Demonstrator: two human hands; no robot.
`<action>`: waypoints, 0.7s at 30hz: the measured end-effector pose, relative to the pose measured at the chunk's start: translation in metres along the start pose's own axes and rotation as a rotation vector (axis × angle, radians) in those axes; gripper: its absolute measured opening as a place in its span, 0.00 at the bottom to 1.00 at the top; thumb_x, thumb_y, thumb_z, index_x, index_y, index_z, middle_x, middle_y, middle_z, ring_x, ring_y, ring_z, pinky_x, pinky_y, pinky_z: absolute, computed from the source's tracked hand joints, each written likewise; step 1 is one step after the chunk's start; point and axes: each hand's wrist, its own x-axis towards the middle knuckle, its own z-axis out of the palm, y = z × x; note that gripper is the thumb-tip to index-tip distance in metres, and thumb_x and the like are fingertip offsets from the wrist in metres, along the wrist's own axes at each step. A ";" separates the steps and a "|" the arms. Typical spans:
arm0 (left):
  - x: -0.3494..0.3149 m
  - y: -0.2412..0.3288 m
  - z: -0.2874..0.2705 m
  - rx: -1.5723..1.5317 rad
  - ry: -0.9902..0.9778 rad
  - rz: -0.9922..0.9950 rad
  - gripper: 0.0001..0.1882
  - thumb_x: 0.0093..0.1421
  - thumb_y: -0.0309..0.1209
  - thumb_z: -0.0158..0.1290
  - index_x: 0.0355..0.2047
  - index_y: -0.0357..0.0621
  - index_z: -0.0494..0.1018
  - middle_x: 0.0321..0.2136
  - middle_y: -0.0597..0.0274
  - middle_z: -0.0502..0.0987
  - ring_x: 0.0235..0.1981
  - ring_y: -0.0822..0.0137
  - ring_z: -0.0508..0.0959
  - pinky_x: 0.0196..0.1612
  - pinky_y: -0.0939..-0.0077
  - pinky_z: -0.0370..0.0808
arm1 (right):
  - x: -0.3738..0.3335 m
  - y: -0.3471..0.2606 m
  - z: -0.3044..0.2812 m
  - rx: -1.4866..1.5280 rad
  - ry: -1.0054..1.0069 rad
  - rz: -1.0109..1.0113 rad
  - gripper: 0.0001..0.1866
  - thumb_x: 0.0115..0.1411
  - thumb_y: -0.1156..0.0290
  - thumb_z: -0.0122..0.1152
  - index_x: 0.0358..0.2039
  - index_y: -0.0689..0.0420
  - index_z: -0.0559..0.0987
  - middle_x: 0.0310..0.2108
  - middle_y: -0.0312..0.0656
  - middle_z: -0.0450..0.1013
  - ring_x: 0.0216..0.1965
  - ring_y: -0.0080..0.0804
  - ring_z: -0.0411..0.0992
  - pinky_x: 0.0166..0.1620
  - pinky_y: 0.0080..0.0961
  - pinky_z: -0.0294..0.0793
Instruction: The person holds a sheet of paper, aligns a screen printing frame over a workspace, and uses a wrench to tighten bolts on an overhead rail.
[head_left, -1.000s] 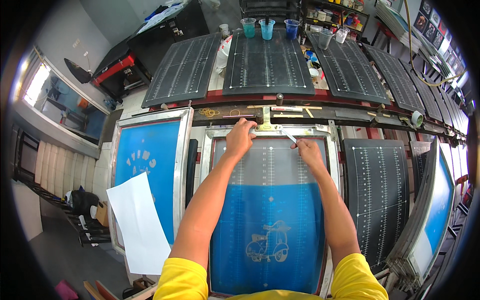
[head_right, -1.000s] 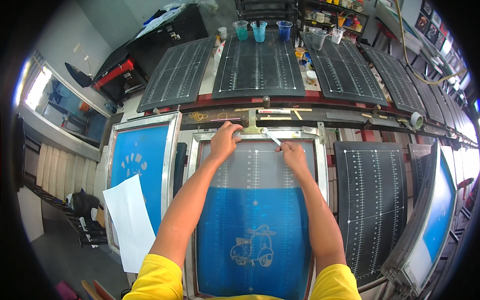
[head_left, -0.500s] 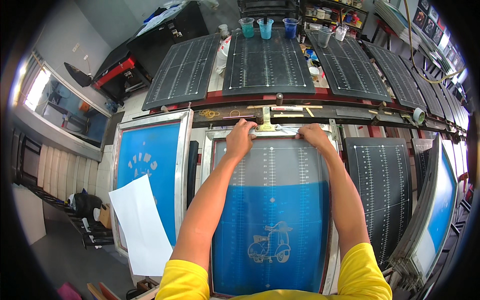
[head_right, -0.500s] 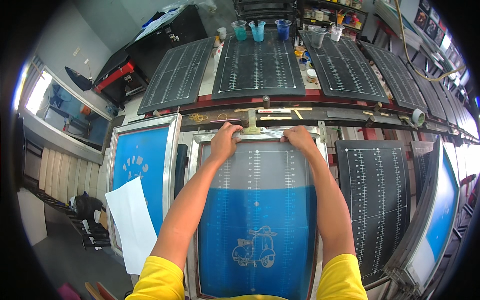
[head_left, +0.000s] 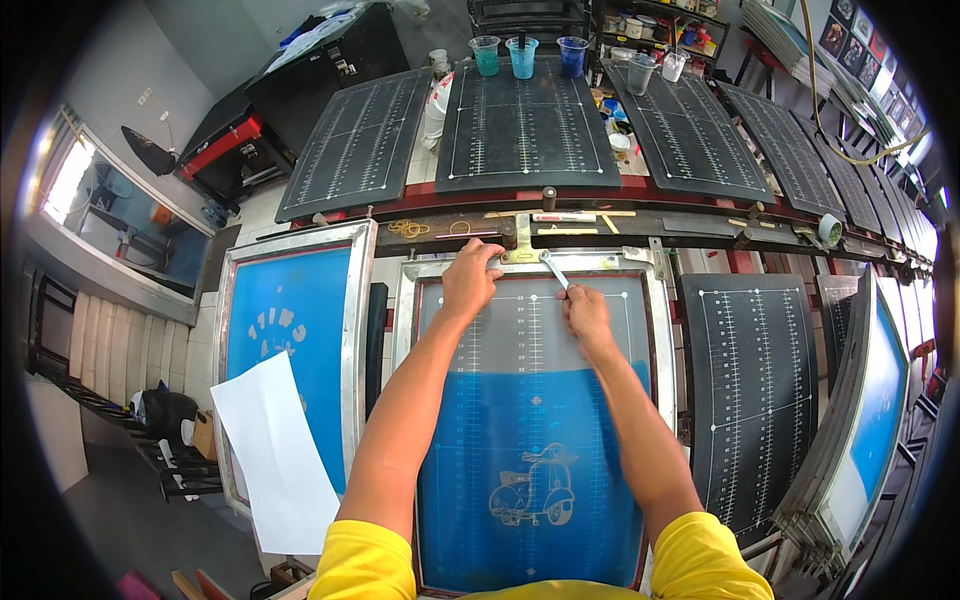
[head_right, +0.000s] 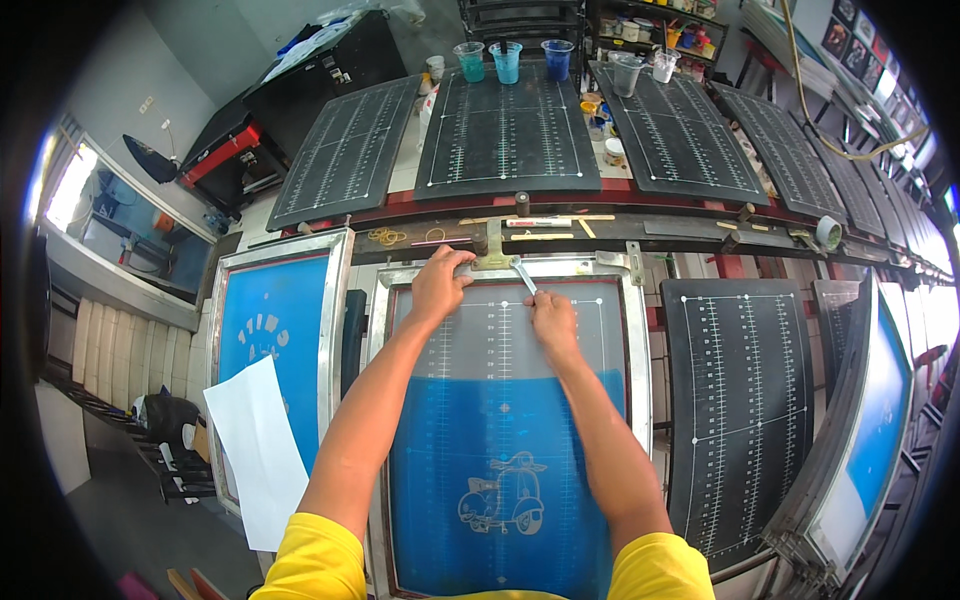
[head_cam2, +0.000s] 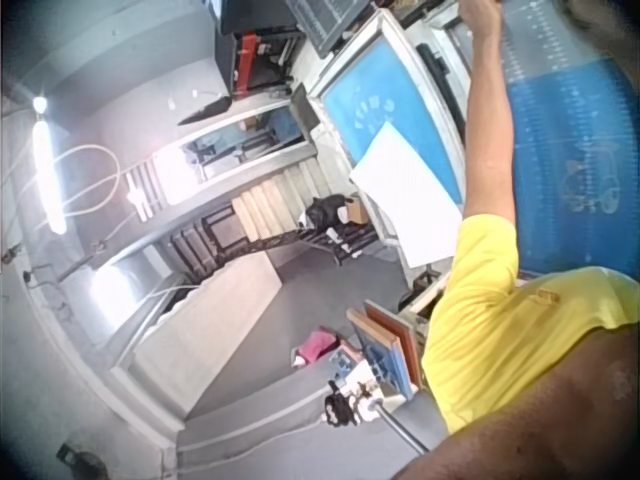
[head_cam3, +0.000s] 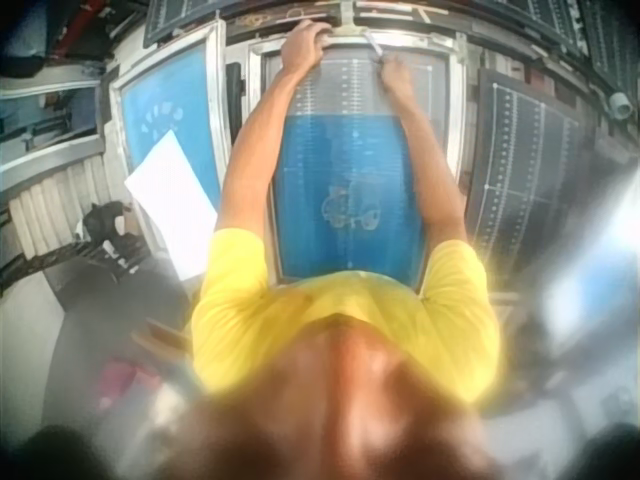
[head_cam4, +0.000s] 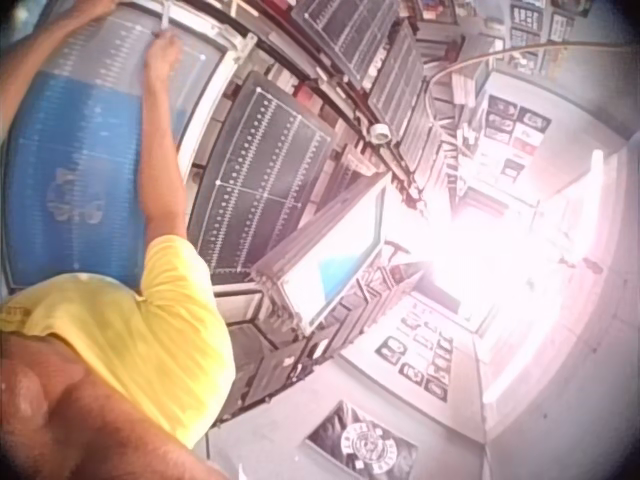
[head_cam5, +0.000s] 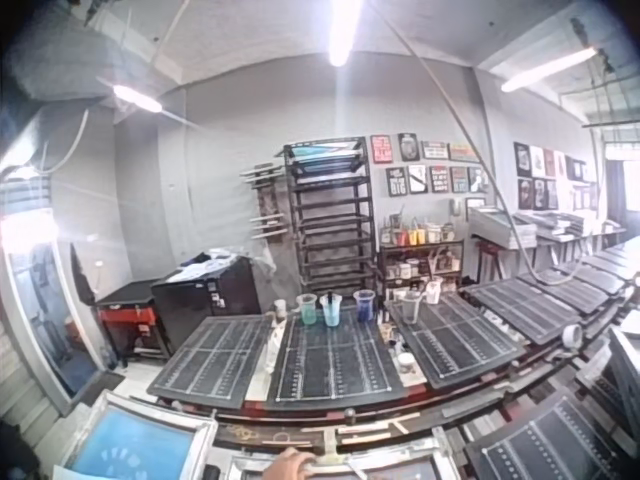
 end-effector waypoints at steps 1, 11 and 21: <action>0.000 0.002 0.000 0.002 -0.005 0.000 0.17 0.53 0.25 0.62 0.44 0.52 0.79 0.40 0.66 0.76 0.44 0.58 0.78 0.44 0.63 0.74 | -0.006 -0.001 0.007 0.027 0.032 0.003 0.17 0.69 0.66 0.45 0.31 0.64 0.78 0.16 0.31 0.64 0.19 0.19 0.59 0.23 0.24 0.58; -0.001 0.003 -0.005 0.006 -0.007 -0.002 0.17 0.53 0.27 0.62 0.45 0.52 0.78 0.41 0.66 0.76 0.44 0.59 0.78 0.44 0.63 0.74 | -0.020 -0.002 0.004 -0.093 0.032 -0.150 0.17 0.66 0.65 0.46 0.31 0.62 0.80 0.15 0.32 0.64 0.18 0.21 0.59 0.24 0.26 0.59; 0.001 0.005 -0.003 -0.005 -0.019 -0.015 0.18 0.52 0.25 0.62 0.45 0.51 0.78 0.40 0.66 0.76 0.45 0.59 0.78 0.45 0.63 0.74 | 0.034 -0.020 -0.001 -0.336 -0.133 -0.045 0.17 0.59 0.61 0.52 0.25 0.58 0.85 0.15 0.35 0.66 0.22 0.25 0.64 0.30 0.27 0.64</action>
